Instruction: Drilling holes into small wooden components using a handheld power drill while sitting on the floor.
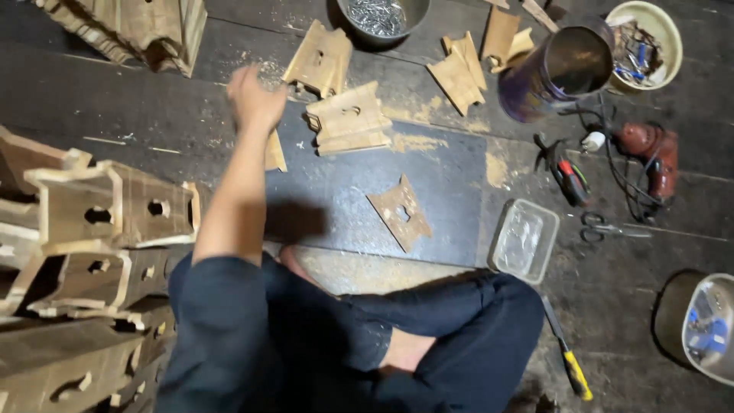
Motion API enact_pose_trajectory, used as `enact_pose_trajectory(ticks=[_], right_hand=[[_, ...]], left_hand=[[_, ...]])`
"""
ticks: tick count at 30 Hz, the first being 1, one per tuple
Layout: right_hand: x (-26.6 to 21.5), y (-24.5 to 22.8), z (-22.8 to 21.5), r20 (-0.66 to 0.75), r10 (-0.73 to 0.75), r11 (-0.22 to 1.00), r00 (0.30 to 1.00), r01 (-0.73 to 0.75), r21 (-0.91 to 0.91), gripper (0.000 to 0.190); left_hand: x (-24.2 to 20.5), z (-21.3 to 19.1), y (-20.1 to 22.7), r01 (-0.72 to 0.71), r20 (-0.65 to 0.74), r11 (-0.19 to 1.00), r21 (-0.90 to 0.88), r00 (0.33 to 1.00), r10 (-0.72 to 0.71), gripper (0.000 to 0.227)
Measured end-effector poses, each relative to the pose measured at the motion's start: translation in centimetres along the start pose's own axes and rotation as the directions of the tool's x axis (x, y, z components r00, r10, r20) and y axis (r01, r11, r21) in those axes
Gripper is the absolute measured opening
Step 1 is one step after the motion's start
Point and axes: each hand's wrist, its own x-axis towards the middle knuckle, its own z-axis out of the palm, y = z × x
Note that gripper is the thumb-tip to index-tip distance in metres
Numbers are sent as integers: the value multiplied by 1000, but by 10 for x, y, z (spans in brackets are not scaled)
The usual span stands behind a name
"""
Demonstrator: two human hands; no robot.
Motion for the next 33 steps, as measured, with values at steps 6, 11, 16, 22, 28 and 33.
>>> enact_pose_trajectory(ticks=[6,11,16,22,28,33], right_hand=[[177,-226,291,208,-7,970,978,-43,238,56],[255,-293,520,582,-93,855,808,-234,462,76],[231,-353,503,854,-37,888,519,-376,266,106],[185,-360,474,858,152,840,490,-522,149,93],[156,-356,467,780,-7,816,626,-447,366,99],[172,-328,462,761,-6,699,648,-542,467,62]], left_hand=[[83,55,57,-33,537,977,-211,831,144,87],[110,102,34,144,549,916,-375,831,94,54],[76,80,87,26,577,954,-300,801,160,53],[61,97,120,190,766,948,-254,638,77,63],[48,162,150,-185,827,978,93,561,27,78],[38,179,193,90,808,979,-185,582,99,70]])
